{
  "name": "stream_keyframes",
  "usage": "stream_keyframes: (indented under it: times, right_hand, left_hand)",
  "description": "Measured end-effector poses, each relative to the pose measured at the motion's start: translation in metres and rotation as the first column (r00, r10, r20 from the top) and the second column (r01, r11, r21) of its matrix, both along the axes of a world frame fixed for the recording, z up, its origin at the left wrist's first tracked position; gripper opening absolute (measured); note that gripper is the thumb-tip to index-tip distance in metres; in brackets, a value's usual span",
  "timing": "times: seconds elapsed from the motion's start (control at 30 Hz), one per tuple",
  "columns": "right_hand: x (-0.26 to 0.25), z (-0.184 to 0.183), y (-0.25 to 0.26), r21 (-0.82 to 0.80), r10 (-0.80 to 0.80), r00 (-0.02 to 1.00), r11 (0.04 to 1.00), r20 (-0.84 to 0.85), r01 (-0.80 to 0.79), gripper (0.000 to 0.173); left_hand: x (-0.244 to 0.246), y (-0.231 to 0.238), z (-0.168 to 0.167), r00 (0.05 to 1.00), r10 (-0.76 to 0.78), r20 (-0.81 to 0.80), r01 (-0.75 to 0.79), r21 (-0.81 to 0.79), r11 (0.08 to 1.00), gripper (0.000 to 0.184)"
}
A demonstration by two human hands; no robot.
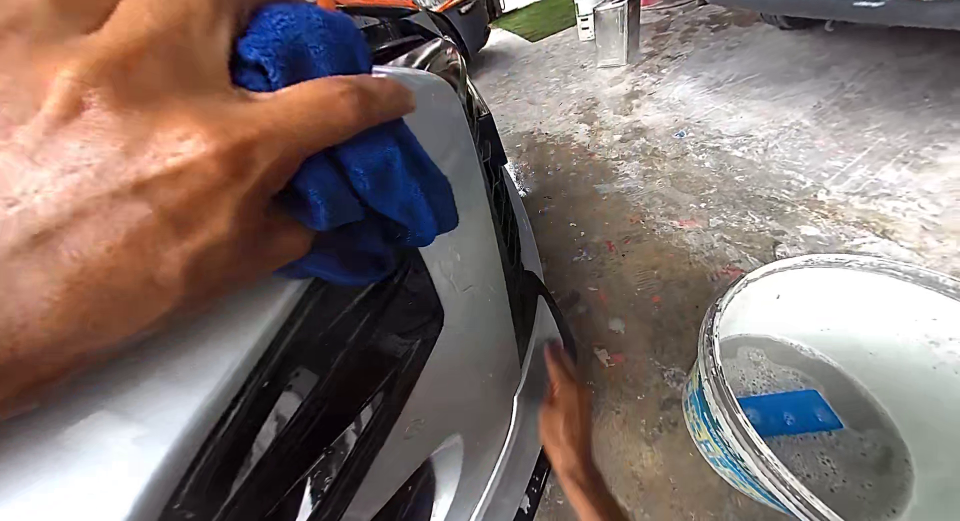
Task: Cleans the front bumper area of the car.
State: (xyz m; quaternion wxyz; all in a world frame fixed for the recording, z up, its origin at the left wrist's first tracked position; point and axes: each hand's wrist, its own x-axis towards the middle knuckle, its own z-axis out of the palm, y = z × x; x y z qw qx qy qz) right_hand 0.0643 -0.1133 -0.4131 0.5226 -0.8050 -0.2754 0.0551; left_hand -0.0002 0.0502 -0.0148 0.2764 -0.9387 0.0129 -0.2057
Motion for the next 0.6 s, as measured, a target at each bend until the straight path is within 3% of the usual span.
stream_keyframes:
  times: [0.03,0.07,0.13,0.27,0.43,0.5,0.6]
  right_hand:
    - [-0.034,-0.008,-0.001,0.065,0.063,0.998,0.996,-0.025,-0.061,0.047]
    - [-0.06,-0.014,-0.001,0.128,0.104,0.993,0.987,-0.046,-0.098,0.065]
    - [-0.064,-0.014,0.011,0.132,0.088,0.993,0.988,-0.08,-0.077,0.082]
    - [0.019,0.0,0.071,0.0,0.011,0.995,1.0,-0.1,-0.011,0.075]
    - [-0.024,-0.011,0.027,0.074,0.032,0.996,0.997,-0.083,-0.026,0.079]
    - [-0.006,-0.007,0.038,0.074,0.05,0.994,0.996,-0.096,-0.043,0.076]
    - [0.048,0.002,0.078,0.01,0.117,0.988,0.993,-0.101,-0.117,0.072]
  left_hand:
    - [0.0,-0.001,0.0,1.0,0.006,-0.006,-0.006,-0.007,1.0,0.058]
    - [0.001,-0.001,0.0,1.0,0.014,-0.005,-0.014,-0.005,1.0,0.056]
    - [0.0,0.001,-0.001,0.998,0.056,0.0,-0.056,-0.025,0.998,0.055]
    - [0.0,0.008,-0.005,0.998,-0.014,-0.057,0.007,-0.12,0.993,0.058]
    - [0.001,-0.005,-0.005,0.994,0.099,-0.055,-0.102,-0.063,0.993,0.057]
    - [0.002,-0.014,-0.004,0.988,0.149,-0.045,-0.151,-0.052,0.987,0.049]
    - [-0.002,-0.001,-0.004,0.996,0.052,-0.068,-0.055,-0.039,0.998,0.053]
